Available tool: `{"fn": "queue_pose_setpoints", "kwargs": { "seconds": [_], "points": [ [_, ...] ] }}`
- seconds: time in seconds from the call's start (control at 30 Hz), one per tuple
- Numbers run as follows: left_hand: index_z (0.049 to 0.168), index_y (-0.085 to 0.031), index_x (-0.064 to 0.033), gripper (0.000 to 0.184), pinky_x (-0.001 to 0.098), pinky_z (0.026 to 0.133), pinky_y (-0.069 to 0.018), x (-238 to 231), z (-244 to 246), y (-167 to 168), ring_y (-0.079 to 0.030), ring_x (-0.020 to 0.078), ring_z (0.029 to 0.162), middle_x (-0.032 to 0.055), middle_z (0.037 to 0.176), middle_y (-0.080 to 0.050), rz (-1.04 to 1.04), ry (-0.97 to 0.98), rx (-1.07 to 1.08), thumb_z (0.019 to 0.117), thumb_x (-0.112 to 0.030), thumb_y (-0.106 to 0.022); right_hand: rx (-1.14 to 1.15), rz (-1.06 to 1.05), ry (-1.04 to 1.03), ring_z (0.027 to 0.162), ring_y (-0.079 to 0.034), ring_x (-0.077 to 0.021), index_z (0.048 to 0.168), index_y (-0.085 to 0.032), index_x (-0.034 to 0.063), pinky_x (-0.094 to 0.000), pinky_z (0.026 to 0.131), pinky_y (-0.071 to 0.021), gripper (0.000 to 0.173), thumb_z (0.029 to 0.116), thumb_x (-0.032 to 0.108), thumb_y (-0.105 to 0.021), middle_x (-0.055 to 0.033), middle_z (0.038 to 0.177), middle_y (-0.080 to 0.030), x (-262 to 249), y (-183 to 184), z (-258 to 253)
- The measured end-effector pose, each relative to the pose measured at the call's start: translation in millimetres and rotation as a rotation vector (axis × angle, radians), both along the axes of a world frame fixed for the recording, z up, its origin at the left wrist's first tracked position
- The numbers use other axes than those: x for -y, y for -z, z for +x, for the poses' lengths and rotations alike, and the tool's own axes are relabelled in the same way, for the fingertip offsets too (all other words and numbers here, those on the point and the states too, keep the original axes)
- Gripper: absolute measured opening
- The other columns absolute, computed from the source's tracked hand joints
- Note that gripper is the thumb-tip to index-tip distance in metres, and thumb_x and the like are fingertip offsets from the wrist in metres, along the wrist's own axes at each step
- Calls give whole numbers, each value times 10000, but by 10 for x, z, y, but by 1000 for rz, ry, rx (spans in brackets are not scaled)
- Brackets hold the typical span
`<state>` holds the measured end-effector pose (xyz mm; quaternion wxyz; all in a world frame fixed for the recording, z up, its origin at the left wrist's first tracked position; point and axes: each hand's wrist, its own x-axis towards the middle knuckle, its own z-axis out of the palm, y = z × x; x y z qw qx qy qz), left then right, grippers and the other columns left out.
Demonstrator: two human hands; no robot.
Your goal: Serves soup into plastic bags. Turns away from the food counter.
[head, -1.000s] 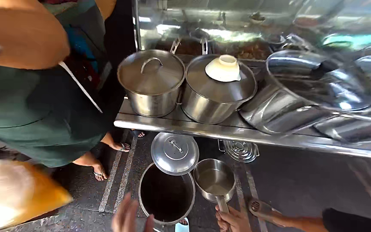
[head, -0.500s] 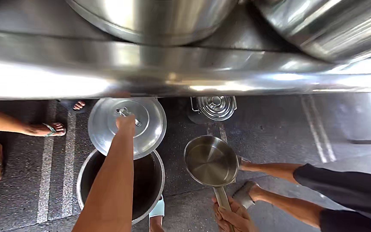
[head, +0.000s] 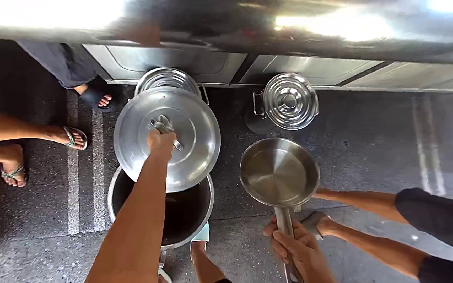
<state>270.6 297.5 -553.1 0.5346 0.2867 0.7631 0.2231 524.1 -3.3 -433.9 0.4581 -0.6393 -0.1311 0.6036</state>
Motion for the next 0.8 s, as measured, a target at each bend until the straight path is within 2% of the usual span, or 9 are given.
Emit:
{"fn": "queue_pose_setpoints", "kwargs": {
  "seconds": [0.1,0.17,0.27,0.37,0.47,0.57,0.8],
  "points": [
    [1250,-591,47,398,536,833,-584,526,-184,-152,-694,348,939,248,1110,-674,54,111,-30,906,-82,-744,72,22,-37,456,-531,-35,1191,-524,-5,-176,399,-441,319,874,-42,-520,-46,817,-711,-96,-17,-90],
    [1266,-576,37,415,576,867,-578,917,-295,-225,-688,372,990,248,1127,-668,35,183,-59,924,-128,-744,126,43,-66,452,-520,-31,1177,-542,-2,-176,399,-442,269,909,2,-524,-21,767,-686,-172,-30,-176],
    [1199,-596,49,364,524,841,-590,1421,-420,-204,-706,325,925,212,1030,-692,-21,216,-81,929,-145,-743,230,67,-134,441,-500,-31,1119,-584,31,-180,397,-436,174,986,134,-541,25,672,-626,-285,11,-299],
    [1151,-607,42,307,455,837,-593,1754,-503,-128,-710,264,901,167,993,-703,-79,207,-47,918,-105,-742,370,79,-267,425,-461,-30,987,-600,92,-191,386,-407,170,997,250,-539,63,612,-554,-381,148,-376],
    [1129,-604,21,258,407,843,-588,1908,-570,-47,-720,217,892,128,975,-727,-116,214,-24,912,-53,-722,538,103,-409,434,-468,-33,926,-615,110,-220,393,-412,234,982,318,-524,82,601,-524,-455,335,-449],
    [1135,-615,13,250,426,885,-571,1943,-634,-30,-709,229,930,128,985,-719,-145,238,-45,911,-44,-713,599,133,-477,444,-470,-28,918,-628,108,-226,403,-408,260,978,333,-510,88,598,-517,-550,465,-576],
    [1193,-611,10,297,436,935,-558,1977,-755,104,-705,251,999,149,1042,-716,-194,276,-54,927,-86,-705,471,155,-533,450,-462,5,972,-644,66,-184,416,-408,316,1020,299,-436,99,620,-542,-808,546,-899]
  ]
}}
